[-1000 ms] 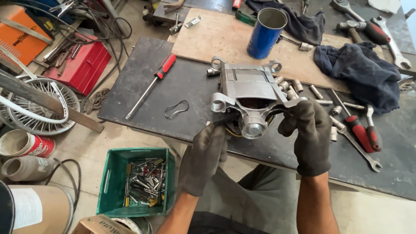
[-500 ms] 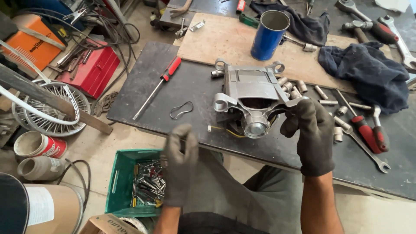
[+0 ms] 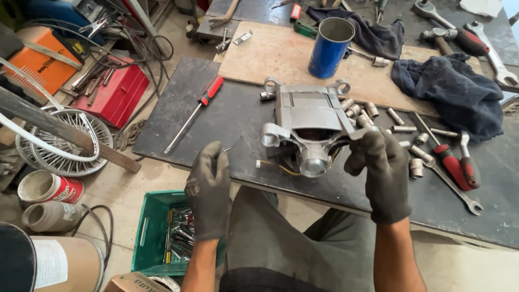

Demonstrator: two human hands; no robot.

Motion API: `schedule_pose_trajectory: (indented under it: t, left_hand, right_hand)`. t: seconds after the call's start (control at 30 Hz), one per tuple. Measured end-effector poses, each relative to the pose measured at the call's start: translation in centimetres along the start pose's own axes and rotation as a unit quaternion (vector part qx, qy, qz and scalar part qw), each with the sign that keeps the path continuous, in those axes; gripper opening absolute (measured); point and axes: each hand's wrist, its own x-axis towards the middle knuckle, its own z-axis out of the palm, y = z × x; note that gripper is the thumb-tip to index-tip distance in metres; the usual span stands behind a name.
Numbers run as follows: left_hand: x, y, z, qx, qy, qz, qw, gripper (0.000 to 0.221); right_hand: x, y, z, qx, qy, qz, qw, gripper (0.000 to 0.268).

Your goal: Repairing a starter motor by connecting electrical wires and inspecting internal components on a workbench.

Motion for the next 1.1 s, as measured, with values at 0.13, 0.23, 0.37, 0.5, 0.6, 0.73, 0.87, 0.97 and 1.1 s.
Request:
schedule_pose_trajectory:
  t: [0.13,0.23,0.37,0.5,0.6,0.73,0.87,0.97,1.1]
  left_hand:
    - [-0.9,2.9,-1.7,-0.125,0.013,-0.157,0.979,0.034]
    - [-1.6,2.1,-2.0,-0.16,0.027,-0.159,0.974,0.035]
    - [-2.9,2.8,-2.6,-0.172,0.062,-0.153,0.971,0.035]
    - [-4.8,4.7,-3.2,-0.171,0.129,-0.15,0.965,0.031]
    - [-6.2,6.8,-4.2,-0.155,0.101,-0.098,0.978,0.012]
    - [-9.3,8.7,-5.2,-0.133,-0.01,-0.066,0.989,0.006]
    - [-9.7,10.1,-4.1,-0.148,-0.133,0.183,0.963,0.009]
    - [-10.8,8.6,-1.9,-0.146,-0.122,0.189,0.963,0.014]
    - [-10.1,8.4,-1.7,-0.159,-0.196,0.156,0.955,0.02]
  right_hand:
    - [-2.0,1.1,-0.4,0.014,-0.011,0.0,1.0,0.061]
    - [-3.5,3.3,-1.0,0.028,-0.027,-0.012,0.999,0.057]
    - [-5.9,7.3,-2.5,0.045,-0.041,0.029,0.998,0.047]
    - [-6.8,6.1,-2.7,0.023,-0.03,0.048,0.998,0.034]
    - [-7.5,2.9,-2.1,-0.08,0.022,0.059,0.995,0.024]
    - [-10.3,-0.6,-2.2,-0.026,0.13,-0.068,0.989,0.033]
    - [-9.9,-3.1,-3.8,-0.044,-0.165,-0.181,0.968,0.046]
    - [-10.1,-1.2,-4.4,-0.108,-0.16,-0.196,0.961,0.019]
    - [-11.3,-1.0,-4.2,-0.049,-0.053,-0.14,0.988,0.015]
